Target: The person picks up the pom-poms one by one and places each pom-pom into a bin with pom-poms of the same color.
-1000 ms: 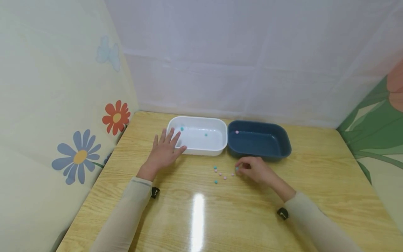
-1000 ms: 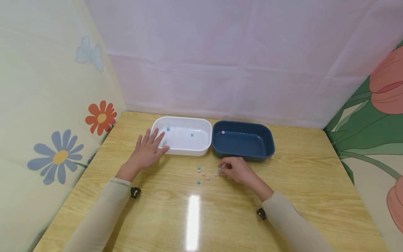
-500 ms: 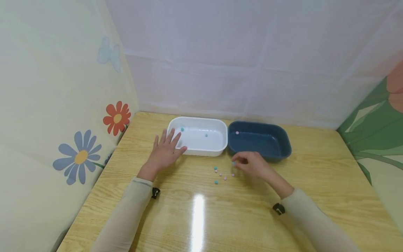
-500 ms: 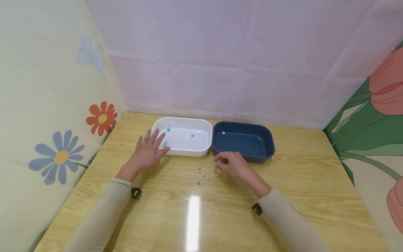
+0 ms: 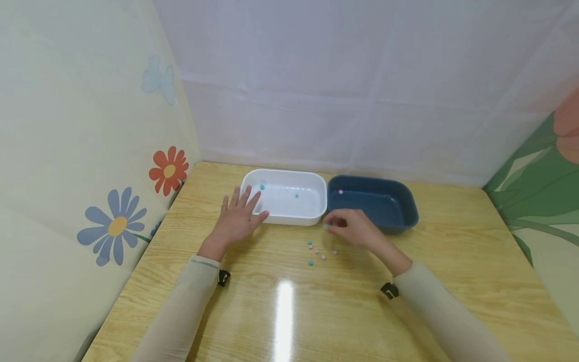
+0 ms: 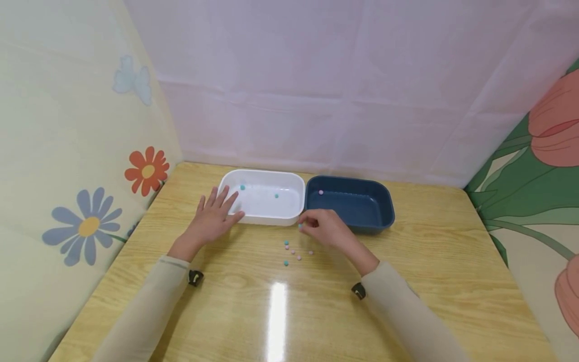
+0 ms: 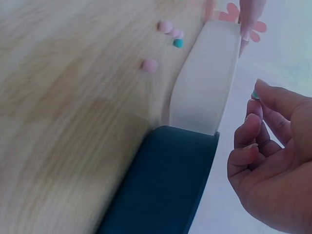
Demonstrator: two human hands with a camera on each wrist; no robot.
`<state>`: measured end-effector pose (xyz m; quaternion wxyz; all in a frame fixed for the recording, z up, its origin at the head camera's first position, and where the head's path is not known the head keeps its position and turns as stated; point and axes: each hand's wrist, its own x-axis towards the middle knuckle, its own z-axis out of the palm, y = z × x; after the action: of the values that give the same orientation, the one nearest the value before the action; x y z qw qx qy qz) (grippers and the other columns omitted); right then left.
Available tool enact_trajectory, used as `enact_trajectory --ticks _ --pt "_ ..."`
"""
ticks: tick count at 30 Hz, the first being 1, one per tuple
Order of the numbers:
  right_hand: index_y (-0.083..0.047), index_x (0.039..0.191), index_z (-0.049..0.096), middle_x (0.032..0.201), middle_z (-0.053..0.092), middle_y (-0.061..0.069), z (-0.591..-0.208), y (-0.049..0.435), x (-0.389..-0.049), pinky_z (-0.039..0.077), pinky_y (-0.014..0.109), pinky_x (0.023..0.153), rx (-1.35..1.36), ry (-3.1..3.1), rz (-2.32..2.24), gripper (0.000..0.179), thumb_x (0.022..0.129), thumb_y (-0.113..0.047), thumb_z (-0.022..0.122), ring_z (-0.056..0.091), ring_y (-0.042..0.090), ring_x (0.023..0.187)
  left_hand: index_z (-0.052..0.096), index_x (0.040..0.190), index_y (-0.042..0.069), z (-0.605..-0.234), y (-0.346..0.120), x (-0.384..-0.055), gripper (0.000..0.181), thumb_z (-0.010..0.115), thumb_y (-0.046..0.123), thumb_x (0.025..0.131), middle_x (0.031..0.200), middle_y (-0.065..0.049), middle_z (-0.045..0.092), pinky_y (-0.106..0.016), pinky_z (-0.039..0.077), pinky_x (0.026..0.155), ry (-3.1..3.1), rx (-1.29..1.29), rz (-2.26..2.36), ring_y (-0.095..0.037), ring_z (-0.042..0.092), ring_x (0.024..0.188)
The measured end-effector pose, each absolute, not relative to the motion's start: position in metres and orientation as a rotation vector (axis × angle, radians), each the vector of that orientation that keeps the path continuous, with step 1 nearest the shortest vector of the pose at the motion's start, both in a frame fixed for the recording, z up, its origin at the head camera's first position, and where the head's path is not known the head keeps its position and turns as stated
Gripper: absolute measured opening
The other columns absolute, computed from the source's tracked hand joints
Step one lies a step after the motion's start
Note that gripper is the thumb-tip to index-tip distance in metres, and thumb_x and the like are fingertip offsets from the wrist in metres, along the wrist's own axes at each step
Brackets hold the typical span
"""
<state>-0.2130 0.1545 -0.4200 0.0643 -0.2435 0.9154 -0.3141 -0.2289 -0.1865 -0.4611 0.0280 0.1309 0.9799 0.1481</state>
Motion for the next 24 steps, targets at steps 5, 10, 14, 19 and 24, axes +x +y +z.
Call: enact_trajectory --ticks 5,10,14,19,24 --pt "-0.013 0.107 0.076 0.079 0.064 -0.004 -0.414 0.148 -0.219 0.047 0.030 0.067 -0.689 2.764 -0.990 0.014 0.094 -0.020 0.073 0.055 0.013 0.074 0.016 0.164 0.019 -0.461 -0.187 -0.229 0.080 0.025 0.069 0.102 0.171 -0.011 -0.002 -0.064 -0.008 0.120 3.024 0.402 0.463 -0.041 -0.009 0.155" --pt "-0.010 0.109 0.076 0.080 0.063 -0.002 -0.407 0.143 -0.227 0.047 0.031 0.067 -0.684 2.781 -1.001 0.018 0.094 -0.020 0.073 0.054 0.014 0.074 0.016 0.164 0.019 -0.462 -0.187 -0.229 0.081 0.025 0.070 0.102 0.171 -0.012 0.000 -0.065 -0.008 0.120 3.025 0.409 0.479 -0.041 -0.009 0.155" --pt "-0.010 0.110 0.075 0.081 0.066 -0.002 -0.401 0.139 -0.234 0.050 0.043 0.094 -0.717 2.793 -0.985 0.020 0.095 -0.022 0.073 0.057 0.014 0.075 0.017 0.164 0.018 -0.461 -0.188 -0.228 0.080 0.025 0.069 0.102 0.171 -0.012 -0.001 -0.065 -0.008 0.119 3.027 0.407 0.472 -0.042 -0.009 0.155" --pt "-0.010 0.110 0.075 0.083 0.068 0.000 -0.400 0.134 -0.242 0.051 0.044 0.090 -0.746 2.811 -0.970 0.020 0.095 -0.022 0.073 0.058 0.015 0.075 0.017 0.164 0.018 -0.461 -0.187 -0.228 0.080 0.026 0.068 0.103 0.171 -0.011 -0.002 -0.065 -0.008 0.119 3.020 0.405 0.467 -0.042 -0.009 0.155" --pt "-0.011 0.111 0.075 0.085 0.068 0.001 -0.402 0.130 -0.248 0.049 0.032 0.071 -0.703 2.811 -0.981 0.021 0.095 -0.024 0.073 0.059 0.016 0.077 0.016 0.164 0.018 -0.460 -0.187 -0.228 0.079 0.026 0.067 0.103 0.171 -0.012 -0.002 -0.065 -0.008 0.119 3.020 0.413 0.467 -0.042 -0.009 0.155"
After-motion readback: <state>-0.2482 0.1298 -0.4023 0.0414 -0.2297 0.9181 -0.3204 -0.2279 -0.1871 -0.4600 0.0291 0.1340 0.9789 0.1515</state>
